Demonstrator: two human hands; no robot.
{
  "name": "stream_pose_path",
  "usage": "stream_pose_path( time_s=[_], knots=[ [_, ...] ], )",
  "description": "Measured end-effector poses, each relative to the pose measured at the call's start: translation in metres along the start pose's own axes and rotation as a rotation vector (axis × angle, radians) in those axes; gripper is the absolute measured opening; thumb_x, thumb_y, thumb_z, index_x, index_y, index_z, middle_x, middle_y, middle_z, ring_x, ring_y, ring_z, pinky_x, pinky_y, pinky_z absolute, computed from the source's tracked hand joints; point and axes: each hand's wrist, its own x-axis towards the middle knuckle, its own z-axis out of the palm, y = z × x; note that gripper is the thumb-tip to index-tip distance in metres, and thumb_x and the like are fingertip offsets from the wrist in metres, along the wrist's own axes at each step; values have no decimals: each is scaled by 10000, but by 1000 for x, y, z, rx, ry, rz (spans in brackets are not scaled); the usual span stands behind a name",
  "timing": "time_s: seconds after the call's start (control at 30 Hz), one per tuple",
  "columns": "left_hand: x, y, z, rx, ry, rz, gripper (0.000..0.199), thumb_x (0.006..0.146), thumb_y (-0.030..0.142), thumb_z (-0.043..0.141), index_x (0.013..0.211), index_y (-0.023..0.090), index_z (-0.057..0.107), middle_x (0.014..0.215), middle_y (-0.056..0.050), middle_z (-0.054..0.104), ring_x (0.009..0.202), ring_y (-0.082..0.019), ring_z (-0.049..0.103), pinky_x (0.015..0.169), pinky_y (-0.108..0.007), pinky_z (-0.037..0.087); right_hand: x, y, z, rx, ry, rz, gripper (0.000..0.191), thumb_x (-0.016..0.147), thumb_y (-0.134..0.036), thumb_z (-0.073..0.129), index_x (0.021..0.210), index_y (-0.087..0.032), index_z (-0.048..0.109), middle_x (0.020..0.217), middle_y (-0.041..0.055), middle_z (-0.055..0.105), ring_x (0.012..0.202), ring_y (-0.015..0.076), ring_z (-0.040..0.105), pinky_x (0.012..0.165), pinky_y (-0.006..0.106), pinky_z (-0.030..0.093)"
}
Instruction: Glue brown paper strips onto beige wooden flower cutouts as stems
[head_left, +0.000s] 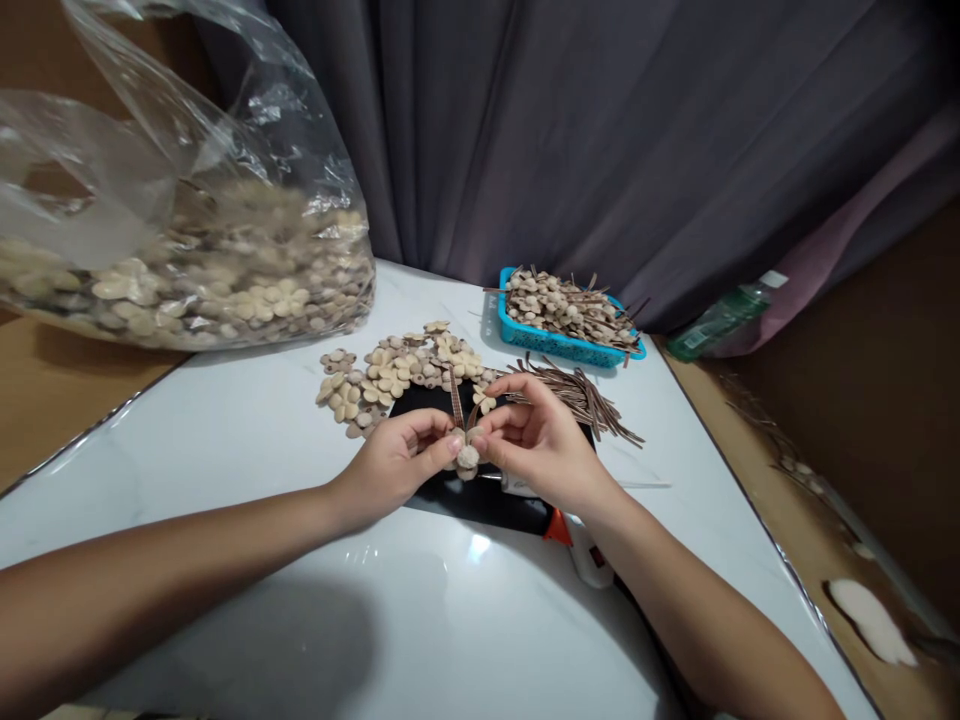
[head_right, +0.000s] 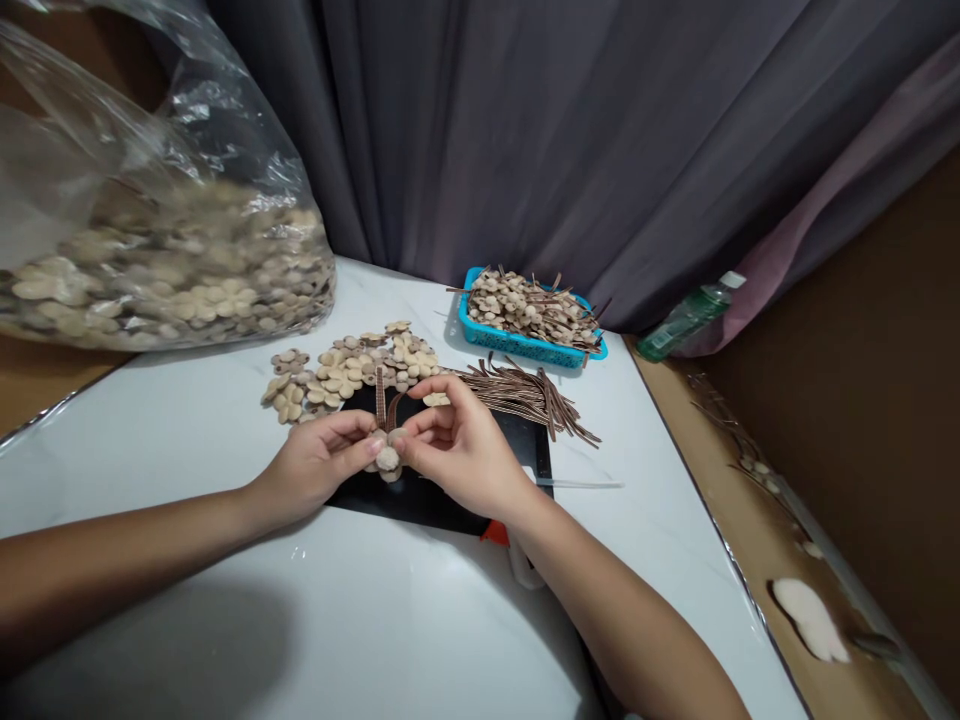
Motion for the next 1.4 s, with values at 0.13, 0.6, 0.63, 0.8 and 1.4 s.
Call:
stream_pose_path(
  time_s=[0.13,0.6,0.63,0.8,1.4],
  knots=[
    [0,2,0,66,-10,10,201,862,323,569,797,140,621,741,-1,648,697,-108,590,657,-200,457,1,2,0,32,6,-16,400,723,-172,726,1007,-226,450,729,-34,639,592,69,585,560,190,464],
    [-2,0,-1,186,50,62,181,849,321,589,803,159,656,751,2,677,697,-116,614,665,-203,476,2,5,-1,57,-1,1,390,738,-171,704,1016,-233,437,742,-37,637,593,75,587,563,206,470],
    [-2,0,-1,200,61,68,178,846,319,593,808,160,663,756,2,681,697,-115,615,659,-199,475,2,5,-1,51,-3,1,395,739,-172,703,1022,-236,435,751,-36,634,595,76,585,564,208,468],
    [-2,1,-1,238,72,68,189,834,328,603,817,153,672,769,-10,691,692,-124,620,647,-206,481,2,4,-1,45,-18,11,375,750,-182,693,1016,-234,435,737,-38,614,603,76,567,568,208,454],
    [5,1,-1,-50,152,17,336,776,366,660,1017,132,658,1007,-95,709,938,-219,652,812,-310,528,-2,8,5,0,-113,115,374,759,-176,678,989,-244,391,708,-58,584,591,90,576,589,241,487]
  ],
)
